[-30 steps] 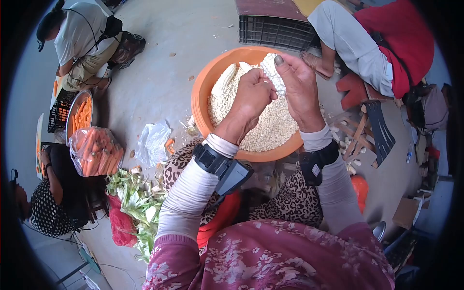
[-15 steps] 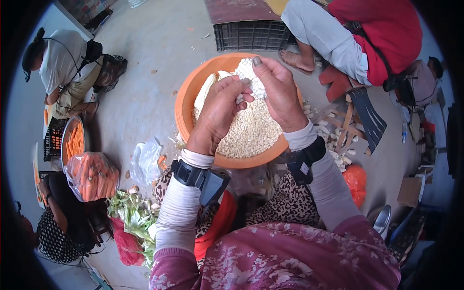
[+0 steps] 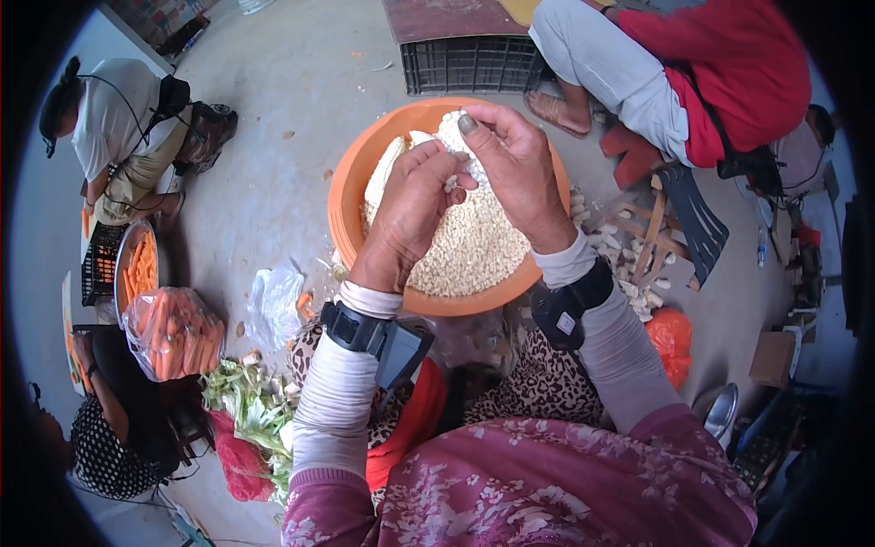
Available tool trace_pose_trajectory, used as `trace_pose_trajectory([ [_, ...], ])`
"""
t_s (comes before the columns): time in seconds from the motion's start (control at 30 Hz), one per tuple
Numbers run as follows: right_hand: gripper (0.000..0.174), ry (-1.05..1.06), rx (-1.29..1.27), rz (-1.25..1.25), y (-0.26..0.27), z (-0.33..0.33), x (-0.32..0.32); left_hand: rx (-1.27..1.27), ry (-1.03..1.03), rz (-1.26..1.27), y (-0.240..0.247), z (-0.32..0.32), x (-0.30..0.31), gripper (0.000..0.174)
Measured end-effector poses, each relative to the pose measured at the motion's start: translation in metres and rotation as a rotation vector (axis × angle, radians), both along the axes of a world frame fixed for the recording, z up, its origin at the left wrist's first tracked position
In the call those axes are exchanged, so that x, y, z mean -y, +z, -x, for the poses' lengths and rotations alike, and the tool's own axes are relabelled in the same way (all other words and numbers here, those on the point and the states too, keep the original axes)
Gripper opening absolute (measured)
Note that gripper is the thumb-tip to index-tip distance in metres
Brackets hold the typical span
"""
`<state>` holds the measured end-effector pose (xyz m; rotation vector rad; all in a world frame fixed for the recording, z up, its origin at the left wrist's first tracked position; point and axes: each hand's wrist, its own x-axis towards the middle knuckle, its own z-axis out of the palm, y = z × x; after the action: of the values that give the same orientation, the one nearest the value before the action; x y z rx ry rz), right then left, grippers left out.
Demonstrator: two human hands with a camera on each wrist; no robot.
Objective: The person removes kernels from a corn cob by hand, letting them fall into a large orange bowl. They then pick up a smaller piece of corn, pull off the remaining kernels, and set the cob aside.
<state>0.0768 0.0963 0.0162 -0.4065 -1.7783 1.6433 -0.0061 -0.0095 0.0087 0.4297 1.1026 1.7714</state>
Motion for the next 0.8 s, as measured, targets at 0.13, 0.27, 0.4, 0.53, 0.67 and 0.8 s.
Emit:
trace_pose_trajectory([
  [0.13, 0.031, -0.003, -0.038, 0.013, -0.005, 0.001, -0.005, -0.014, -0.018, 0.006, 0.001, 0.0, 0.0, 0.015],
  [0.27, 0.031, 0.022, -0.04, 0.078, -0.005, 0.0, -0.006, -0.021, 0.005, 0.019, 0.005, -0.004, -0.001, 0.012],
  [0.4, 0.03, 0.04, -0.047, 0.017, -0.002, -0.002, -0.003, -0.001, 0.002, -0.008, 0.004, -0.004, -0.001, 0.01],
  [0.53, 0.03, 0.023, 0.033, -0.098, 0.005, -0.004, 0.006, 0.08, 0.031, -0.045, 0.006, -0.006, -0.002, 0.014],
  [0.67, 0.031, -0.018, -0.027, -0.104, -0.005, 0.003, 0.007, -0.011, 0.121, 0.099, -0.003, -0.007, -0.004, 0.018],
  [0.8, 0.031, 0.108, -0.088, 0.239, -0.005, 0.002, -0.001, 0.006, 0.115, 0.09, -0.002, -0.006, -0.004, 0.02],
])
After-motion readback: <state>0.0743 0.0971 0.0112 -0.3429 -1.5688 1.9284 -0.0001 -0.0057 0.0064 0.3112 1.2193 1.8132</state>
